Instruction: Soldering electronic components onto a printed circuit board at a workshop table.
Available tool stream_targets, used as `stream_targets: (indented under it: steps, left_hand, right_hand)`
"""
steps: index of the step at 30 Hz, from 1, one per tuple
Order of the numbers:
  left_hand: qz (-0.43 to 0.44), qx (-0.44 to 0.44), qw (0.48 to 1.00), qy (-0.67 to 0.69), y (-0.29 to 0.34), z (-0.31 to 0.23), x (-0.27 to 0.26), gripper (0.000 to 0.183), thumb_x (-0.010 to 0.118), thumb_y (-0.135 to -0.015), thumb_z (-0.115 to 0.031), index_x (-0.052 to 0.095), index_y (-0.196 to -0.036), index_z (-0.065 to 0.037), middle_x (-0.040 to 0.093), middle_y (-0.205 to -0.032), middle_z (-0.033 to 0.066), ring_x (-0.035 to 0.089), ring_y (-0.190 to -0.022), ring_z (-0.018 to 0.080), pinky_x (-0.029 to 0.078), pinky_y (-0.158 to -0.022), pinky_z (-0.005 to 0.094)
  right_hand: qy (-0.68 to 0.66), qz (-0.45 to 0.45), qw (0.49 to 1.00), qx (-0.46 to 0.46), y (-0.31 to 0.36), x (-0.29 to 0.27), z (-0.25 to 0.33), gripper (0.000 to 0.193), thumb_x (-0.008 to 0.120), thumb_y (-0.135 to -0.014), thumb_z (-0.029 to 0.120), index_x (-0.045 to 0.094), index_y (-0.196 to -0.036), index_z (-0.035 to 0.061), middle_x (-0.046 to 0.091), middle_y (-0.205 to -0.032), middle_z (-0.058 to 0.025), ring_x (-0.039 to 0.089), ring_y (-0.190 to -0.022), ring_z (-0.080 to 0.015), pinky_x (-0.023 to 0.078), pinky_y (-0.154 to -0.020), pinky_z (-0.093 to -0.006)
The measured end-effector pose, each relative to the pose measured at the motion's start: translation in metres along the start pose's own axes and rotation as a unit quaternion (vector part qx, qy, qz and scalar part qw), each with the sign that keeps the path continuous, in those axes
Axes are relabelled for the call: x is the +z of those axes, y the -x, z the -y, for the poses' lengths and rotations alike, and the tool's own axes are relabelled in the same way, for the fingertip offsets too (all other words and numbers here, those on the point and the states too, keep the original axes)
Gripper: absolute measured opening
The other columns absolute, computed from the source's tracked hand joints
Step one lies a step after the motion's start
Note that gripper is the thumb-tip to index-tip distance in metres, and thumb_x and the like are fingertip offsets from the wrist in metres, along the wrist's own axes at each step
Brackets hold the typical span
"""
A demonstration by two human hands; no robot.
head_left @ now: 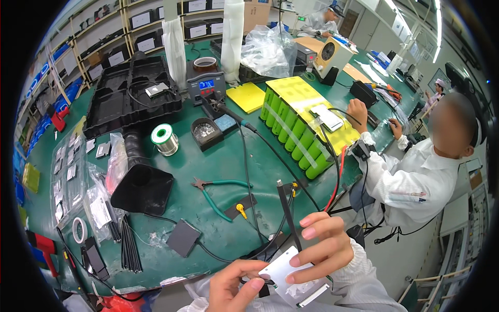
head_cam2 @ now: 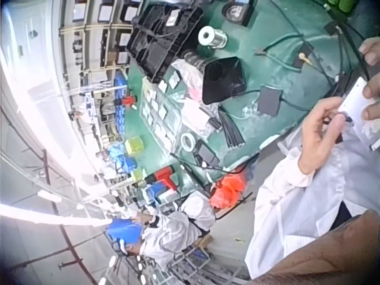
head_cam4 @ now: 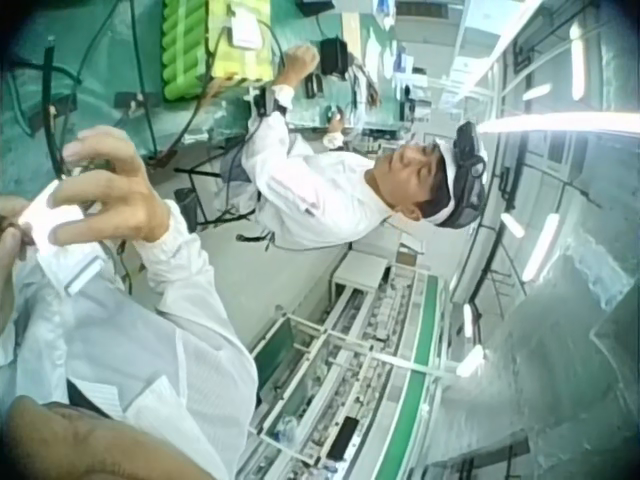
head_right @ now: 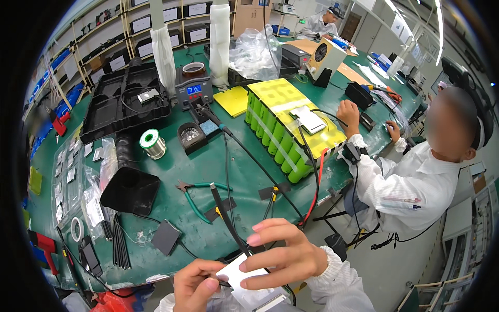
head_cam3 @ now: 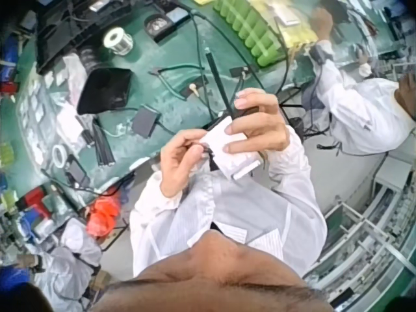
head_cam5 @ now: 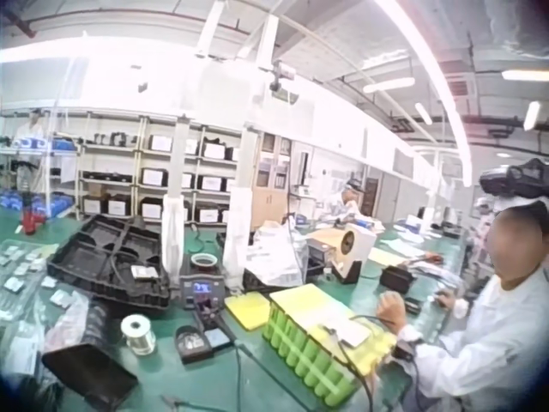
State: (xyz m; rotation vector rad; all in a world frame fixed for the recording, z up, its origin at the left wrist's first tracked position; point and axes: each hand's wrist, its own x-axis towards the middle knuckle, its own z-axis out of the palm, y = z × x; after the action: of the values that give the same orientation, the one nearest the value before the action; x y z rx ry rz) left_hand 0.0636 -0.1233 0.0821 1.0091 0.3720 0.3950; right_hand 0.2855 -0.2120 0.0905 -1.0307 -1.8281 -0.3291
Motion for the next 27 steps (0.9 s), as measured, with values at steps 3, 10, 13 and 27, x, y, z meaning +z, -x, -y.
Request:
stream_targets:
  steps: [3, 10, 13, 27]
  left_hand:
    - [-0.005, 0.009, 1.000, 0.003, -0.001, 0.002, -0.002, 0.033, 0.064, -0.101, -0.019, 0.061, -0.124, 0.004, 0.069, -0.105, 0.0043, 0.061, -0.090, 0.0079, 0.045, -0.077, 0.0212]
    - [0.033, -0.018, 0.999, 0.030, 0.001, 0.001, -0.005, 0.034, 0.064, -0.101, -0.018, 0.060, -0.125, 0.004, 0.070, -0.107, 0.0066, 0.062, -0.092, 0.0094, 0.047, -0.080, 0.0222]
    - [0.046, 0.002, 0.999, 0.030, 0.001, 0.002, -0.002, 0.034, 0.063, -0.101, -0.018, 0.058, -0.126, 0.005, 0.070, -0.108, 0.0079, 0.063, -0.094, 0.0109, 0.048, -0.082, 0.0240]
    - [0.061, -0.003, 0.996, 0.064, 0.001, 0.003, -0.002, 0.035, 0.061, -0.102, -0.018, 0.056, -0.127, 0.006, 0.069, -0.109, 0.0101, 0.064, -0.097, 0.0141, 0.051, -0.085, 0.0277]
  right_hand:
    - [-0.025, -0.002, 1.000, 0.019, 0.000, 0.001, 0.000, 0.024, 0.077, -0.079, 0.009, 0.080, -0.095, 0.0271, 0.068, -0.114, 0.0067, 0.052, -0.120, -0.0258, 0.053, -0.093, -0.0426]
    - [-0.158, 0.038, 0.981, 0.108, 0.012, -0.003, -0.003, 0.008, 0.083, -0.079, 0.022, 0.083, -0.087, 0.0249, 0.063, -0.112, 0.0011, 0.044, -0.127, -0.0276, 0.044, -0.103, -0.0445]
    - [-0.242, 0.021, 0.963, 0.117, 0.019, 0.003, -0.014, 0.004, 0.080, -0.085, 0.025, 0.082, -0.084, 0.0215, 0.059, -0.117, -0.0046, 0.039, -0.132, -0.0312, 0.042, -0.105, -0.0470]
    - [-0.375, -0.084, 0.901, 0.200, 0.020, 0.024, -0.009, 0.013, 0.084, -0.074, 0.021, 0.083, -0.086, 0.0250, 0.056, -0.125, -0.0056, 0.043, -0.132, -0.0302, 0.036, -0.109, -0.0447]
